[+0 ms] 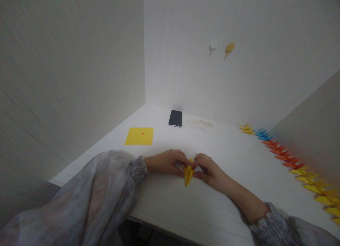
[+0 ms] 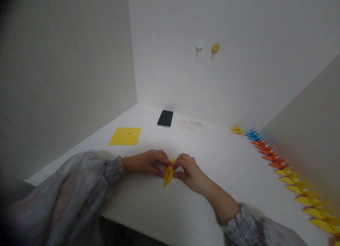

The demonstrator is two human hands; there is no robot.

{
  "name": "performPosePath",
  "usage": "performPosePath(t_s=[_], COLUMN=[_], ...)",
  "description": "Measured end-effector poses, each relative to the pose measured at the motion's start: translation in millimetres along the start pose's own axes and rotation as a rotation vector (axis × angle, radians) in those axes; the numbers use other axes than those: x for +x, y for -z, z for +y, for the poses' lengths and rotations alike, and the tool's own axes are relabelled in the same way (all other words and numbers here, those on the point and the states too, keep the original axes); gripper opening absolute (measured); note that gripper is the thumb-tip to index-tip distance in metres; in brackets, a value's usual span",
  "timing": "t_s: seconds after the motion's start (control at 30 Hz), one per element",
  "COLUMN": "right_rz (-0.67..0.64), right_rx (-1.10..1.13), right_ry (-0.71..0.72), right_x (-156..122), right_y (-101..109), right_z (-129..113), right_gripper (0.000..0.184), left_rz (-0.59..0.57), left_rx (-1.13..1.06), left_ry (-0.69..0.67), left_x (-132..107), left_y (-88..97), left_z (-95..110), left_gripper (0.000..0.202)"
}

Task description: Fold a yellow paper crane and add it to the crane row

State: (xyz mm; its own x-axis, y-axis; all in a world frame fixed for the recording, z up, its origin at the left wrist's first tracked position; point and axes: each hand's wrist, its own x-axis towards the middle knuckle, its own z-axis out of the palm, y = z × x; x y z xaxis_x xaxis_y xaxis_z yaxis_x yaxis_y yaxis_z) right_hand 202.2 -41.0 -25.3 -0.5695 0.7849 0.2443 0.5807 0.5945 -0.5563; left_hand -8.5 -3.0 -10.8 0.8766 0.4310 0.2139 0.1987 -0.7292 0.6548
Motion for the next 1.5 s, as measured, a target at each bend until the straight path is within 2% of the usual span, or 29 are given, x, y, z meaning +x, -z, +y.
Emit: performPosePath(t_s=[0.13, 0.27, 0.43, 0.53, 0.67, 0.8, 0.93, 1.03, 1.13, 1.27, 1.5], right_rz=[-0.02, -0.054, -0.082, -0.044, 0.175, 0.237, 0.254, 0.254, 0.216, 0.137, 0.074], right_rx=[0.027, 0.078, 0.107, 0.154, 0.154, 0.119, 0.07, -0.027, -0.197, -0.411, -0.54], right_ry=[0.015, 0.046, 0.104, 0.144, 0.19, 0.195, 0.204, 0.275, 0.354, 0.406, 0.464], right_x=[-0.1, -1.1, -2.4, -4.4, -7.3, -8.4, -9.1, -10.3, -10.3, -7.1, -3.8], right_y=[0.4, 1.8, 2.5, 4.7, 8.7, 8.4, 6.6, 8.3, 11.9, 14.4, 8.6], right_z=[-6.3, -11.1, -13.6, -15.4, -17.3, -20.2, -21.0, -19.1, -19.3, -23.8, -23.8], right_gripper=[0.007, 0.008, 0.003, 0.005, 0.007, 0.009, 0.01, 0.013, 0.019, 0.024, 0.021], left_rz=[-0.012, -0.052, -0.078, 0.019, 0.221, 0.191, 0.271, 0.271, 0.286, 0.288, 0.287], left_rx=[-0.045, -0.099, -0.093, -0.217, -0.496, -0.84, -0.924, -0.996, -0.98, -0.854, -0.731], left_ry=[0.036, 0.058, -0.03, -0.022, 0.021, 0.18, 0.236, 0.239, 0.25, 0.271, 0.332], left_x=[0.8, 1.4, 2.0, 1.6, 1.5, 3.2, 6.1, 7.4, 7.3, 6.6, 6.8], left_y=[0.0, 0.7, 1.7, 2.1, 2.3, 0.3, -3.1, -4.6, -4.5, -3.0, -4.0], left_z=[2.3, 3.9, 4.1, 3.0, 6.6, 15.5, 14.9, 8.8, 5.6, 6.4, 1.5], left_gripper=[0.024, 0.021, 0.006, 0.006, 0.012, 0.017, 0.02, 0.017, 0.019, 0.011, 0.013])
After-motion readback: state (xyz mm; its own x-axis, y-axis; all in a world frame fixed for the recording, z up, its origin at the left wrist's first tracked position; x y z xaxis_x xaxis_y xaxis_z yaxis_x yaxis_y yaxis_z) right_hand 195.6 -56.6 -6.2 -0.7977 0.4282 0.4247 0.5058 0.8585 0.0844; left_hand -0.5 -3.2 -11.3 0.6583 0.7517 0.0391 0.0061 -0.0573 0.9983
